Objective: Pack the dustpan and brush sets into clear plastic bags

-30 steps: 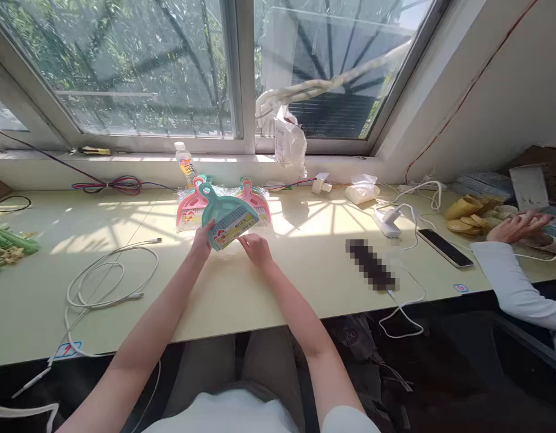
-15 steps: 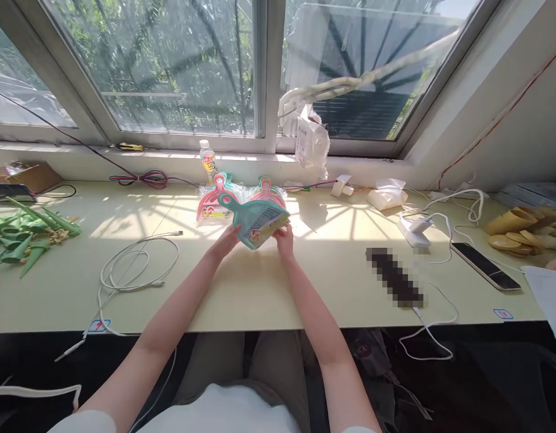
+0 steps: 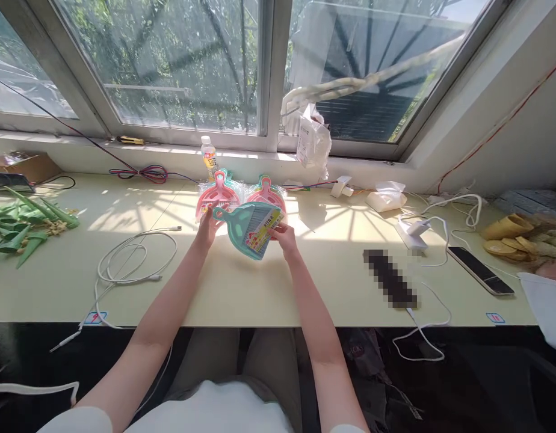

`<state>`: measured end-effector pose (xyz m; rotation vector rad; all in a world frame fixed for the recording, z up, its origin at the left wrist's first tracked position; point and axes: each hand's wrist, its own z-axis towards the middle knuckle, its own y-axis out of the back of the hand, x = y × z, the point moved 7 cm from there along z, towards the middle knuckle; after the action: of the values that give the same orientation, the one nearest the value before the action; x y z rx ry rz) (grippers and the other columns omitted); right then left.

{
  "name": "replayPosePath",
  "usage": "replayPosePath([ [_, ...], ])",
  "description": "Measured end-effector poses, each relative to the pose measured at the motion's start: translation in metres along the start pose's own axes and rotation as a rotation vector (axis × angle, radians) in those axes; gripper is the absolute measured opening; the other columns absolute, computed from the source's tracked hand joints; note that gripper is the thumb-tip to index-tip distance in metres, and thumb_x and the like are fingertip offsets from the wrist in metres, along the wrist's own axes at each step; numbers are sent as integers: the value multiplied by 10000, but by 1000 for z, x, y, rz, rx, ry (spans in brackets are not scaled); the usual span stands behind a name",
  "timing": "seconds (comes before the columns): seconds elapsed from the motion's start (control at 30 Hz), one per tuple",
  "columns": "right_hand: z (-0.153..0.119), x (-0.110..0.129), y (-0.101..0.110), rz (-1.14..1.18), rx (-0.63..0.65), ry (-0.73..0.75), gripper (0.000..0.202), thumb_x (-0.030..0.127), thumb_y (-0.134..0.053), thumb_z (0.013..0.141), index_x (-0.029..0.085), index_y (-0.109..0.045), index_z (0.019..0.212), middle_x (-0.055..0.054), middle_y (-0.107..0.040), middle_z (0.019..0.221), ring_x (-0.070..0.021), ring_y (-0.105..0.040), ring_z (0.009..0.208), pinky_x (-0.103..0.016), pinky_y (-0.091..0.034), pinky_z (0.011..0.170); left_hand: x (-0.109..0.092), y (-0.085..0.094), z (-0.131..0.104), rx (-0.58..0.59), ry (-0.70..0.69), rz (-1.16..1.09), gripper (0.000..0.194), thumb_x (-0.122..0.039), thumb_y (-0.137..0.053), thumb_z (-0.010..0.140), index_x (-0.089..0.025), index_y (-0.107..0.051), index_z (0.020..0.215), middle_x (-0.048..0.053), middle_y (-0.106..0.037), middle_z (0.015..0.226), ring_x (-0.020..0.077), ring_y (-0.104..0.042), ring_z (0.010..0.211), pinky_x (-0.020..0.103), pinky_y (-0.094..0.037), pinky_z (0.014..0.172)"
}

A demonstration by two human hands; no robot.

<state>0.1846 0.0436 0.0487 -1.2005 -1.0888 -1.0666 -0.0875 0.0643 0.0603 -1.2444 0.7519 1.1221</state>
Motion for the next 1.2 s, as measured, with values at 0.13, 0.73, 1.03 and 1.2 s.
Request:
replayPosePath([
  [0.13, 0, -1, -3, -108, 117, -23, 479, 446, -888, 536, 209, -762, 932, -80, -779, 903, -301, -728, 899, -427, -596, 741, -23, 0, -3, 195, -4, 313, 778, -640, -777, 671, -187, -655, 1291, 165, -691, 1239, 340, -646, 1156, 468, -453, 1038],
  [0.73, 1, 5, 15, -74, 38, 25, 430, 419, -870, 562, 199, -748, 911, -75, -775, 929, -269, -720, 876, -418, -579, 779, -5, 14, 0, 119, 88, 388, 440, -539, -835, 637, -166, -783, 864, 140, -758, 909, 277, -724, 803, 420, -569, 797],
  [1.03, 1, 13, 25, 41, -84, 68, 464, 419, -886, 539, 203, -718, 913, -64, -770, 945, -279, -714, 907, -436, -590, 811, 1, 6, -7, 258, 179, 312, 678, -597, -821, 634, -207, -702, 1176, 147, -729, 1121, 283, -734, 900, 394, -579, 796],
  [1.2, 2, 12, 28, 49, -88, 51, 462, 388, -900, 531, 191, -707, 901, -76, -763, 928, -287, -715, 897, -458, -597, 822, 12, 9, -5, 256, 156, 437, 517, -564, -817, 655, -125, -764, 923, 168, -759, 883, 221, -716, 690, 323, -557, 680],
])
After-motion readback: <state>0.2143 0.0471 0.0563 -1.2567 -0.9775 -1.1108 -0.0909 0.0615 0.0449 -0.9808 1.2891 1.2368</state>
